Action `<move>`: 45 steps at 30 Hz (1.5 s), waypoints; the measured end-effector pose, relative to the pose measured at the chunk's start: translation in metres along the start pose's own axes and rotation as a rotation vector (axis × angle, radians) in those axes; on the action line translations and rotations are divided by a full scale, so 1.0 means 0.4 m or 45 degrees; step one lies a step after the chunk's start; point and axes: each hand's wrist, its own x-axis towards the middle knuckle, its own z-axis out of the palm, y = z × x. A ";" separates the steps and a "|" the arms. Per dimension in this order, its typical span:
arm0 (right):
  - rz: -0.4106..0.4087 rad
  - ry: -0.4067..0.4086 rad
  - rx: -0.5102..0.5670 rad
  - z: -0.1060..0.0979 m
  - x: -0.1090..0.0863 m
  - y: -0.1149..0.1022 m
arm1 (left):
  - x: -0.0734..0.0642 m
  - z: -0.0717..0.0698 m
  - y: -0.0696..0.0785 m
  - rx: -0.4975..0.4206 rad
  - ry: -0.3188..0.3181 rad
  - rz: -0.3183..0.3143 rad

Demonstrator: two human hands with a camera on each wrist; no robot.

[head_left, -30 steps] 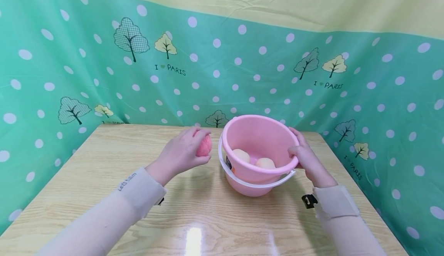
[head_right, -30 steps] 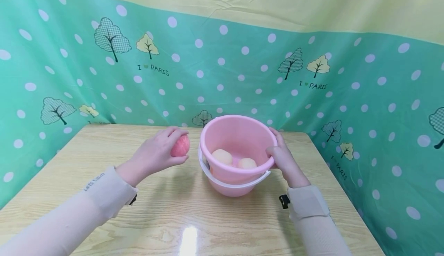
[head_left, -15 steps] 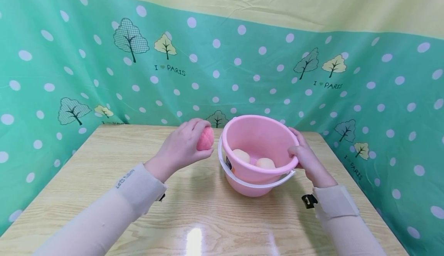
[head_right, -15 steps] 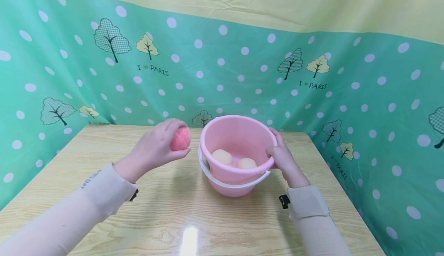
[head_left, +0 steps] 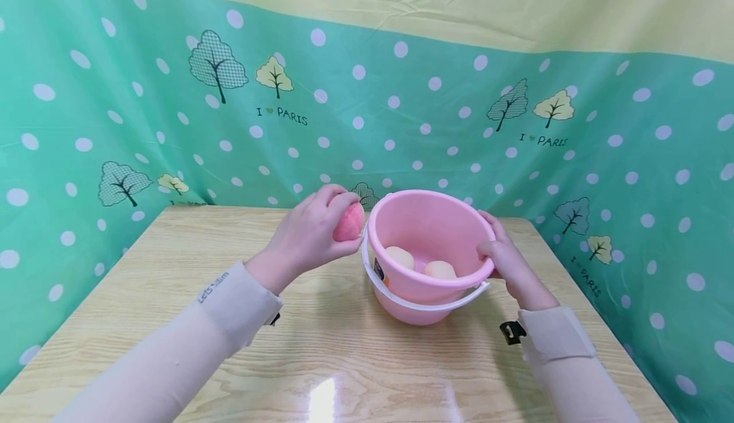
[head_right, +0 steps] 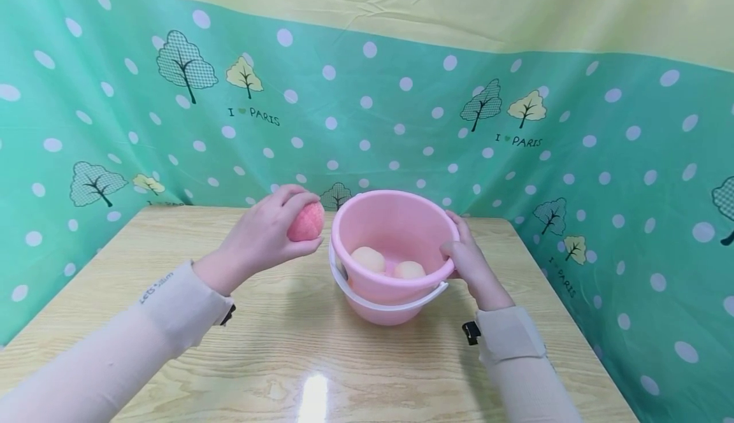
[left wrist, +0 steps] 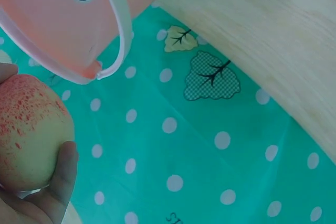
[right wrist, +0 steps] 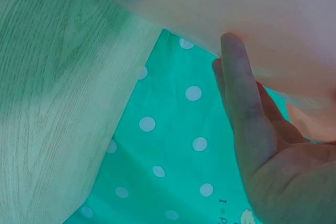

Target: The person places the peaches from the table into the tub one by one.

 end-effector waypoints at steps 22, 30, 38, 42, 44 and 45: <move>-0.003 0.004 -0.007 -0.002 0.000 0.005 | 0.035 -0.010 0.026 -0.028 -0.026 0.003; -0.002 -0.003 -0.007 0.000 0.000 0.003 | 0.044 -0.007 0.032 -0.040 -0.057 -0.003; -0.008 0.000 -0.003 -0.001 0.001 0.002 | 0.057 -0.001 0.043 -0.056 -0.075 0.003; -0.009 0.001 -0.005 -0.001 0.001 0.001 | 0.063 0.003 0.051 -0.059 -0.096 -0.001; -0.010 0.001 -0.007 0.000 0.001 0.001 | 0.065 0.006 0.055 -0.059 -0.106 0.005; -0.010 0.001 -0.006 0.000 0.001 0.001 | 0.067 0.008 0.057 -0.057 -0.110 0.009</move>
